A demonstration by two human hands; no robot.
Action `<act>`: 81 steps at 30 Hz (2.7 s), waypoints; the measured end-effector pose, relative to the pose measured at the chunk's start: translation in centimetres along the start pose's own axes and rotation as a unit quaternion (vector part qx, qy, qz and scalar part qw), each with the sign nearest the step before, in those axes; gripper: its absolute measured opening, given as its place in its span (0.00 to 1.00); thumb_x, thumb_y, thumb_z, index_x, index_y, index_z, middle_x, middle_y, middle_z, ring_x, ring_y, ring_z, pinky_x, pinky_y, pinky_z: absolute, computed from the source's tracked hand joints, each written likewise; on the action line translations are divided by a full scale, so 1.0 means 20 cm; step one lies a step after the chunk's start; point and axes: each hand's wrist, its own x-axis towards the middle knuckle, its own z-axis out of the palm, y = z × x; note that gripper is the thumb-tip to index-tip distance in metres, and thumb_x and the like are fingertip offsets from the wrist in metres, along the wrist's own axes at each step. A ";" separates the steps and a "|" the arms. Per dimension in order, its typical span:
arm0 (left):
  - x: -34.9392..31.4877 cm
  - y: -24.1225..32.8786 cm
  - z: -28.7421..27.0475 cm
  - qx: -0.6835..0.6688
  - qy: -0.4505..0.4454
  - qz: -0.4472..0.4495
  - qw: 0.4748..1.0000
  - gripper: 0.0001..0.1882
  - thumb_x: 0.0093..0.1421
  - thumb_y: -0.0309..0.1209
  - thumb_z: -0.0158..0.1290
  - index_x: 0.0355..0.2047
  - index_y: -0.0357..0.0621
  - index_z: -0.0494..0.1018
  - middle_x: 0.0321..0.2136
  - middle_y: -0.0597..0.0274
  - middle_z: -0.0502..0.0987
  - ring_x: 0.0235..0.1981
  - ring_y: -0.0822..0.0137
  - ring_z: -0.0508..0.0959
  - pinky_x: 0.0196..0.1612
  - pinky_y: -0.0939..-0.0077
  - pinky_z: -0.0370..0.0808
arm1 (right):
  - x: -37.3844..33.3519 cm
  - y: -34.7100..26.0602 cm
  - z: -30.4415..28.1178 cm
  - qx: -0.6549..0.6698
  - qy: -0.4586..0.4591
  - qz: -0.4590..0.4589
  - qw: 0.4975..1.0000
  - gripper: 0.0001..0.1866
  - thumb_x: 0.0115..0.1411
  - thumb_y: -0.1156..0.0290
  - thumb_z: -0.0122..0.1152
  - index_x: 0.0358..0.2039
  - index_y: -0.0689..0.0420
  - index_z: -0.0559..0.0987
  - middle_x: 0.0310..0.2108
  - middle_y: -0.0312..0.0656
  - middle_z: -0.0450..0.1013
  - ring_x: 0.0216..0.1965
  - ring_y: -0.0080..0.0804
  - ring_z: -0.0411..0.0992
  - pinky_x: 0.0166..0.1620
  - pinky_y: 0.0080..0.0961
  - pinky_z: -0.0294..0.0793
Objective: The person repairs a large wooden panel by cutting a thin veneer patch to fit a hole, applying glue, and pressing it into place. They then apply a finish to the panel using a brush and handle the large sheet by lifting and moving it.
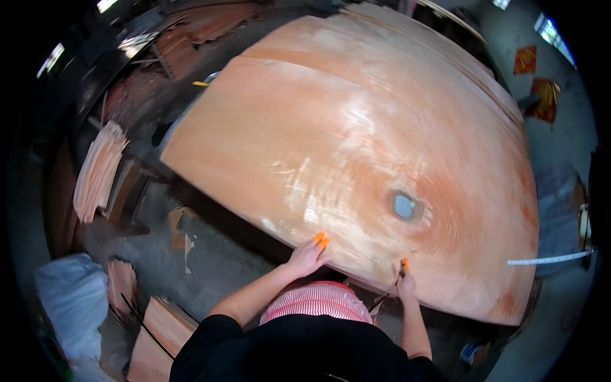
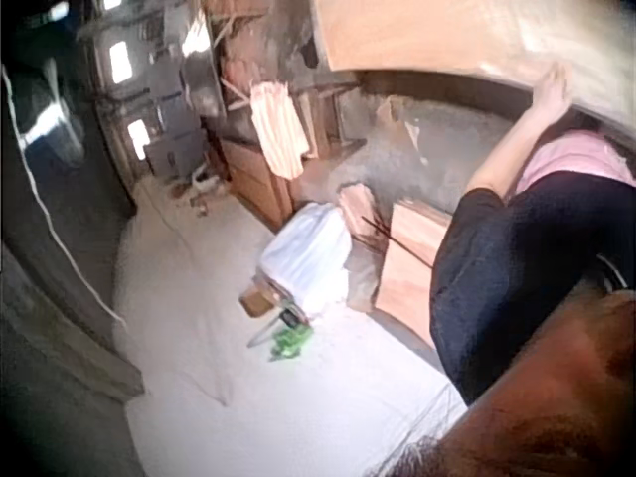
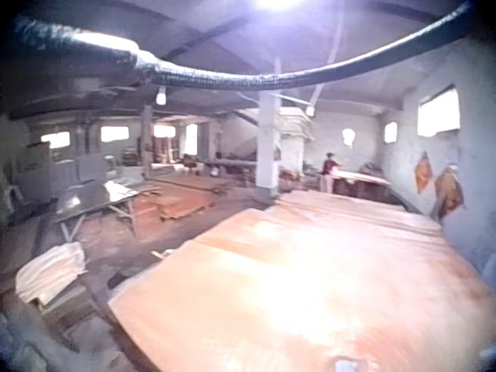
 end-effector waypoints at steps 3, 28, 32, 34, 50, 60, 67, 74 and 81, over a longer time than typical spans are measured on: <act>-0.45 -0.17 -0.08 -0.121 -0.028 -0.069 0.990 0.26 0.53 0.44 0.44 0.46 0.38 0.62 0.44 0.47 0.65 0.44 0.53 0.66 0.46 0.67 0.64 | -0.18 -0.30 0.16 -0.039 -0.054 -0.081 0.994 0.11 0.49 0.69 0.47 0.31 0.60 0.72 0.24 0.52 0.70 0.28 0.47 0.70 0.33 0.38 0.68; -1.76 -0.26 -2.12 -0.497 0.283 0.493 0.656 0.31 0.55 0.55 0.30 0.56 0.58 0.44 0.50 0.56 0.60 0.49 0.59 0.64 0.55 0.59 0.44 | -0.36 -2.46 1.05 -0.182 -0.353 -0.515 0.759 0.23 0.48 0.59 0.50 0.45 0.51 0.66 0.23 0.49 0.71 0.29 0.45 0.70 0.34 0.35 0.67; -1.78 -0.35 -2.47 -0.507 0.306 0.415 0.691 0.28 0.58 0.52 0.24 0.57 0.59 0.42 0.51 0.63 0.61 0.44 0.61 0.69 0.55 0.61 0.49 | -0.39 -2.88 1.25 -0.257 -0.373 -0.482 0.750 0.24 0.49 0.56 0.43 0.46 0.53 0.66 0.30 0.52 0.71 0.34 0.46 0.69 0.37 0.35 0.68; -1.80 -0.43 -2.62 -0.467 0.329 0.402 0.715 0.27 0.59 0.50 0.23 0.57 0.59 0.42 0.50 0.65 0.62 0.43 0.63 0.70 0.53 0.62 0.52 | -0.40 -3.11 1.35 -0.274 -0.414 -0.461 0.736 0.22 0.47 0.63 0.44 0.44 0.54 0.66 0.30 0.52 0.71 0.34 0.46 0.69 0.37 0.36 0.68; -2.27 -1.87 -3.11 -0.339 0.587 0.263 0.686 0.27 0.56 0.53 0.33 0.42 0.45 0.66 0.28 0.53 0.72 0.28 0.65 0.73 0.29 0.69 0.71 | -0.41 -4.51 1.87 -0.340 -0.354 -0.537 0.686 0.22 0.52 0.55 0.43 0.49 0.44 0.64 0.31 0.48 0.71 0.34 0.46 0.69 0.37 0.37 0.68; -2.25 -4.21 -3.38 -0.079 0.455 -0.449 0.765 0.23 0.53 0.42 0.46 0.45 0.39 0.61 0.40 0.51 0.69 0.37 0.58 0.72 0.39 0.72 0.67 | -0.56 -5.01 2.01 -0.199 -0.412 -0.307 0.835 0.19 0.54 0.54 0.40 0.44 0.46 0.68 0.24 0.42 0.72 0.30 0.35 0.72 0.34 0.31 0.69; -2.12 -4.85 -3.55 0.260 0.289 -0.423 0.819 0.41 0.41 0.42 0.56 0.53 0.41 0.50 0.54 0.52 0.51 0.56 0.56 0.50 0.56 0.56 0.46 | -0.72 -5.10 2.10 -0.062 -0.445 -0.168 0.877 0.18 0.54 0.58 0.44 0.45 0.47 0.68 0.27 0.47 0.72 0.29 0.42 0.71 0.30 0.35 0.68; -2.15 -4.83 -3.50 0.293 0.289 -0.342 0.845 0.32 0.37 0.39 0.58 0.44 0.40 0.63 0.45 0.52 0.61 0.50 0.59 0.58 0.55 0.55 0.46 | -0.80 -4.89 2.04 -0.118 -0.329 -0.297 0.888 0.16 0.51 0.66 0.48 0.42 0.54 0.68 0.30 0.46 0.72 0.28 0.43 0.71 0.28 0.35 0.68; -2.15 -4.78 -3.51 0.158 0.262 -0.425 0.852 0.08 0.44 0.32 0.49 0.26 0.44 0.71 0.28 0.57 0.72 0.35 0.58 0.71 0.43 0.61 0.64 | -0.76 -4.73 2.11 -0.200 -0.293 -0.275 0.894 0.15 0.55 0.60 0.39 0.35 0.56 0.71 0.26 0.51 0.71 0.29 0.45 0.70 0.30 0.39 0.69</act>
